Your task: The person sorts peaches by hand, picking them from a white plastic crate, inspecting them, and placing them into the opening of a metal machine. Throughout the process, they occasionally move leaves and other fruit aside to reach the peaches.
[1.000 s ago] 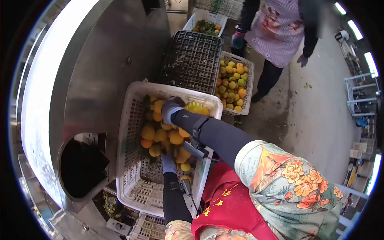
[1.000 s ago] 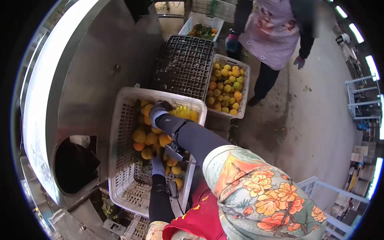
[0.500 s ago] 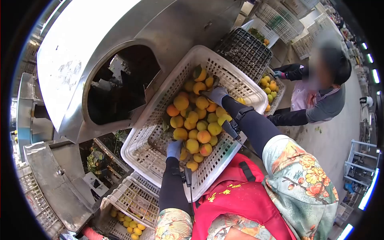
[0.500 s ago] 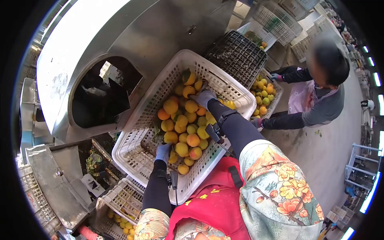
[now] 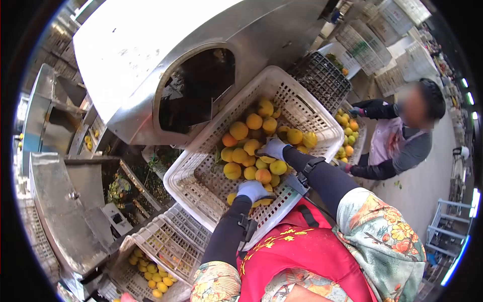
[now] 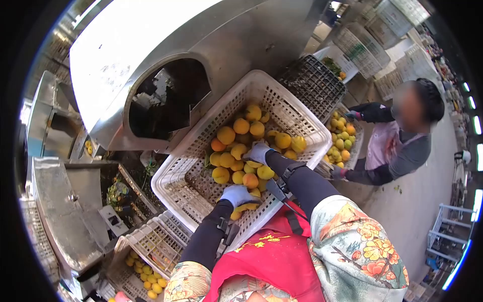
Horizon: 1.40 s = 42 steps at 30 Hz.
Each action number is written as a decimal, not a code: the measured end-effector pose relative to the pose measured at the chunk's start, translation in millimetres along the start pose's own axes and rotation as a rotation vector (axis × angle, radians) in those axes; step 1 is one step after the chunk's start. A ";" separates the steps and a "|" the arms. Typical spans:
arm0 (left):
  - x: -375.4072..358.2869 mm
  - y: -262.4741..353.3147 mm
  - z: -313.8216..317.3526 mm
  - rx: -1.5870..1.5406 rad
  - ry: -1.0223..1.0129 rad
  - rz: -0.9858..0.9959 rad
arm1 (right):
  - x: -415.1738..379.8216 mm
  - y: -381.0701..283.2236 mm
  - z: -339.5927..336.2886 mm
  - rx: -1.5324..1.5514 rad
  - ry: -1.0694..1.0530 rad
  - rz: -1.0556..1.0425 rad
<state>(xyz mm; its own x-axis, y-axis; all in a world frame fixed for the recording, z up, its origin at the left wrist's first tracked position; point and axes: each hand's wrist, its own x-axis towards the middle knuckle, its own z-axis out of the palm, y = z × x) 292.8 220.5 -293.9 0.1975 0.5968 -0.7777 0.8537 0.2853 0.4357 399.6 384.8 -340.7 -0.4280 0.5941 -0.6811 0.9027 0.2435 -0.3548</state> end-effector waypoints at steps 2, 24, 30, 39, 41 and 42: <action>-6.7 11.6 0.9 0.226 -0.056 0.009 | -14.5 -14.3 -1.7 -0.149 -0.076 -0.125; -92.7 -6.0 2.0 -2.270 0.740 1.014 | -153.3 -95.1 -86.7 0.594 0.052 -1.196; -104.2 -20.6 -25.7 -2.150 0.483 0.951 | -165.8 -101.1 -98.6 0.405 0.141 -1.107; -69.9 -36.4 -17.9 -2.149 0.587 1.032 | -150.9 -145.3 -115.6 0.220 0.856 -0.878; -76.0 -26.8 -27.1 -2.186 0.736 0.925 | -130.2 -158.4 -114.8 0.163 0.909 -0.865; -74.7 -28.2 -27.8 -2.210 0.768 0.917 | -117.5 -165.8 -113.1 0.183 0.955 -0.870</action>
<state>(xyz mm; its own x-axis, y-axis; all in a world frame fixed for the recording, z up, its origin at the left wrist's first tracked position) 240.5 188.8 -235.5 -0.4816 0.8448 -0.2330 -0.8367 -0.3642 0.4089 305.3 361.3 -129.4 -0.5962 0.6209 0.5090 0.2966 0.7594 -0.5791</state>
